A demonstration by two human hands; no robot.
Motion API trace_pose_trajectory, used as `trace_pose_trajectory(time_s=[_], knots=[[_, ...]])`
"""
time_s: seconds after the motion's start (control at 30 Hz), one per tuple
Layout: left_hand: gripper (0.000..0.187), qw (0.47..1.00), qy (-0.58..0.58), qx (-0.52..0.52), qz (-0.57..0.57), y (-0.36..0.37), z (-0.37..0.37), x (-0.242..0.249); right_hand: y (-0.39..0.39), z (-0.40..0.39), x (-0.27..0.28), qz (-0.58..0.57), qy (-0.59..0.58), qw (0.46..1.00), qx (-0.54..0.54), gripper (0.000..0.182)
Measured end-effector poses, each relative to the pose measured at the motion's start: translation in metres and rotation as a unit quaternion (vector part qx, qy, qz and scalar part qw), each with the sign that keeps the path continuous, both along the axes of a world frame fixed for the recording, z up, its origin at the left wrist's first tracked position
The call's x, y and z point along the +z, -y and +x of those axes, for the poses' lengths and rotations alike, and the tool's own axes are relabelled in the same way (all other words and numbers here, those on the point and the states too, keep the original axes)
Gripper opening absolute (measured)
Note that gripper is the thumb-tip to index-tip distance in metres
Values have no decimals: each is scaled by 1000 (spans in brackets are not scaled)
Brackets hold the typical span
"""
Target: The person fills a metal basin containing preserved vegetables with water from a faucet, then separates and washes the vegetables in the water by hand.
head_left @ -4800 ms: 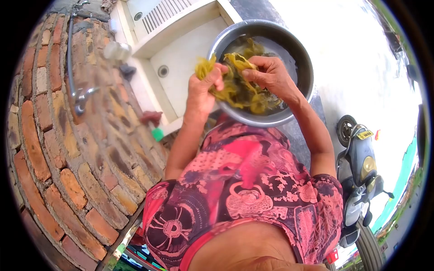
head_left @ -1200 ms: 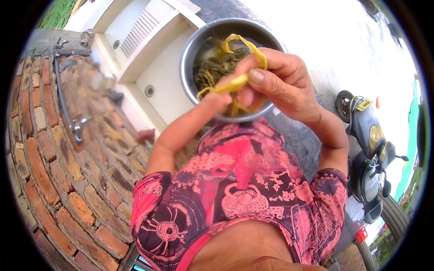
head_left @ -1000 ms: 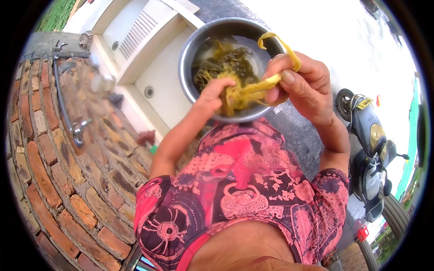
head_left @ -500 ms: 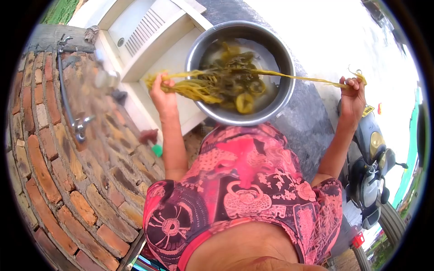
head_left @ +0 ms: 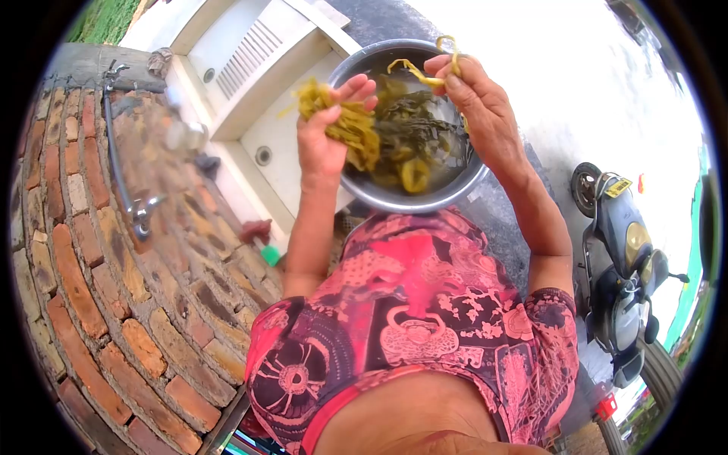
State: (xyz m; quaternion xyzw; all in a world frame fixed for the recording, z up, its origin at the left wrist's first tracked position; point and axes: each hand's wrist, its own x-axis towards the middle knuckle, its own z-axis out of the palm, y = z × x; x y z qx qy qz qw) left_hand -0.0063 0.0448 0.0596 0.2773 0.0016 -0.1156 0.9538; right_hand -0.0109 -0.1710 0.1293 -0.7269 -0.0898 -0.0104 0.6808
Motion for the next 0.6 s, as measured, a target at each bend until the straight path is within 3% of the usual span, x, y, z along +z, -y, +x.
trace_pose_trajectory(time_s=[0.1,0.2,0.23,0.3,0.33,0.37,0.4,0.43,0.47,0.5,0.53,0.57,0.6], knots=[[34,990,-47,70,111,28,-7,-1,-45,27,-22,-255,241,936,31,20],[38,994,-77,55,60,30,-1,11,-53,58,-38,-334,221,914,69,25],[38,993,-80,60,62,24,3,7,-53,60,-40,-277,165,944,70,33],[35,998,3,-69,-9,10,11,8,-41,62,-40,-229,111,967,24,42],[29,998,-43,-49,8,6,12,15,-30,61,-41,-202,130,971,-9,43],[29,998,-46,-44,7,-1,13,14,-17,50,-44,-227,97,969,-13,30],[28,998,-42,-17,-45,-10,18,13,-10,28,-44,-166,77,983,12,20],[27,995,-38,11,-95,-19,24,11,-2,9,-49,-202,80,973,82,14],[13,995,-44,54,-74,-29,31,8,1,-11,-56,-219,82,958,165,13],[13,995,-44,59,-71,-37,36,7,4,-26,-70,-255,73,926,269,11],[11,990,-50,74,-112,-43,40,7,7,-35,-88,-349,70,860,366,10],[15,983,-57,84,-152,-45,42,7,8,-43,-112,-347,68,862,364,10],[25,986,-79,88,-120,-44,44,9,10,-49,-137,-405,122,822,382,11]])
